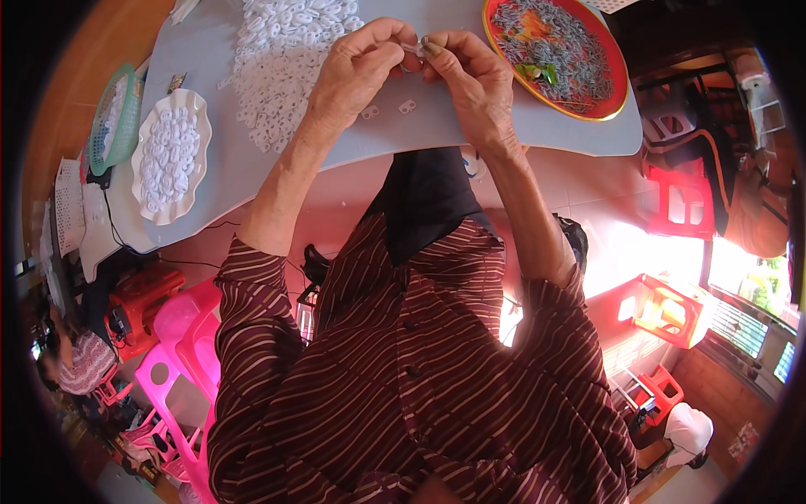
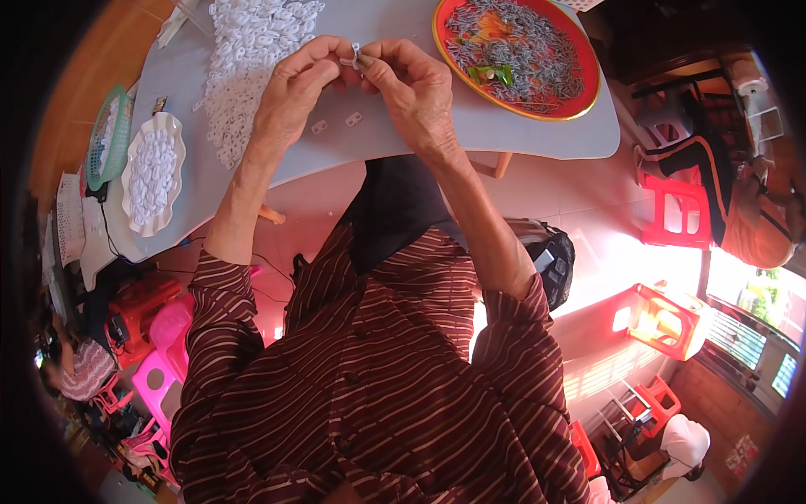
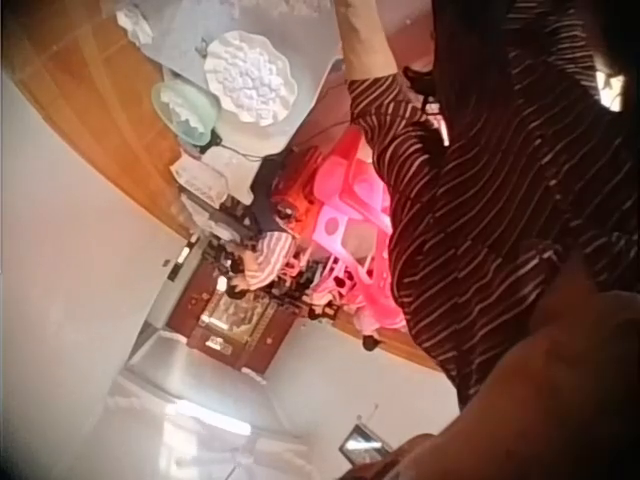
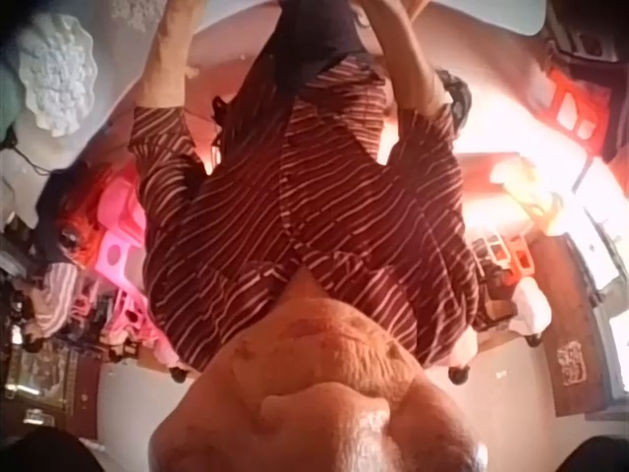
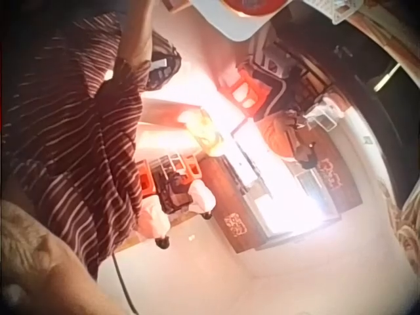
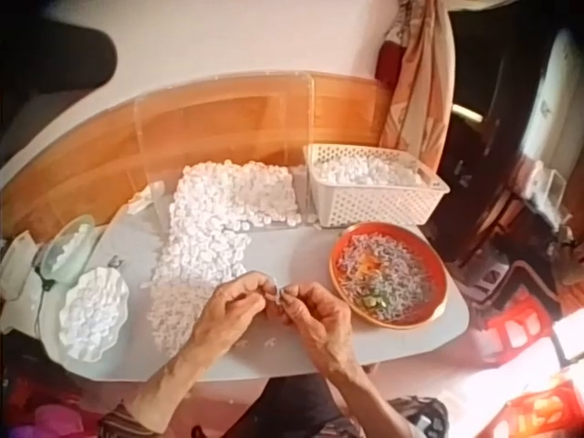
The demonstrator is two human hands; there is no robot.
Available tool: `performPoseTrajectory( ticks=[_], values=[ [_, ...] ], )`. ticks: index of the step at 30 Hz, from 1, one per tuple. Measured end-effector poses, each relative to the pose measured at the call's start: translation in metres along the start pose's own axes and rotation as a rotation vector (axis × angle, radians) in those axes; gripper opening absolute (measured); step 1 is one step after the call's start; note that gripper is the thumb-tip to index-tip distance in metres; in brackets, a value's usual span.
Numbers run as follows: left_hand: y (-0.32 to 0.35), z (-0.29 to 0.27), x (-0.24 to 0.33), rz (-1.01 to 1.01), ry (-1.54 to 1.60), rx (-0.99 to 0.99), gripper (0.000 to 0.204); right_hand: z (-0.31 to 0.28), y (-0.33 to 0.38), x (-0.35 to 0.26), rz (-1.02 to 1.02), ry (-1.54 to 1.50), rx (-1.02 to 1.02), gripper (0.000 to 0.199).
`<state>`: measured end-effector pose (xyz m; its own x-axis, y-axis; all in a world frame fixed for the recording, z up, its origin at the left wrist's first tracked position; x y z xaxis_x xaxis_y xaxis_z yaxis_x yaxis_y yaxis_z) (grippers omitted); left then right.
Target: Assemble small white plastic components by hand by snapping pieces together.
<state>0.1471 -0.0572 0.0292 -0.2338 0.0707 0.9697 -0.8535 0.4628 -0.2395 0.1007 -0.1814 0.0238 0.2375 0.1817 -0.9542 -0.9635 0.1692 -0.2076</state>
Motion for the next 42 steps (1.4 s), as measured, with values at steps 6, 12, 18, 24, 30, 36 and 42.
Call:
performPoseTrajectory(
  ticks=[6,12,18,24,30,36,42],
  values=[
    [-0.003,-0.005,-0.006,-0.006,-0.045,0.067,0.016,0.003,0.001,-0.001,-0.023,0.010,-0.052,0.013],
    [0.002,0.000,0.001,0.025,-0.069,0.005,0.018,-0.001,-0.001,0.003,-0.019,-0.058,-0.014,0.013],
    [0.003,-0.004,0.001,-0.201,0.085,0.026,0.019,-0.005,0.001,-0.001,-0.029,-0.053,0.038,0.014],
    [0.002,0.000,-0.002,-0.267,0.245,-0.012,0.021,0.002,0.002,-0.007,-0.073,-0.013,0.005,0.014],
    [0.000,0.004,0.004,-0.235,0.191,-0.044,0.021,0.002,0.002,-0.008,-0.083,-0.009,0.000,0.019],
    [-0.004,0.001,0.009,-0.136,0.011,-0.066,0.023,0.002,0.003,-0.007,-0.069,-0.009,-0.001,0.022],
    [-0.008,-0.001,0.007,-0.159,-0.124,-0.122,0.025,0.003,0.004,-0.009,-0.072,0.006,-0.007,0.024]
  ],
)
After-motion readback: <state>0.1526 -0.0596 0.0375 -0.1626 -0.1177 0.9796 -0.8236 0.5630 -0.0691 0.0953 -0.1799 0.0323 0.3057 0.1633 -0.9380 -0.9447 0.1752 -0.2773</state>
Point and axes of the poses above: each hand's wrist, its own y-axis away from the middle knuckle, its own z-axis out of the palm, x = y × z, the point moved 9 cm from there along -y, towards the middle knuckle, and after that the axes turned 1 degree about z, right-handed, at the moved point
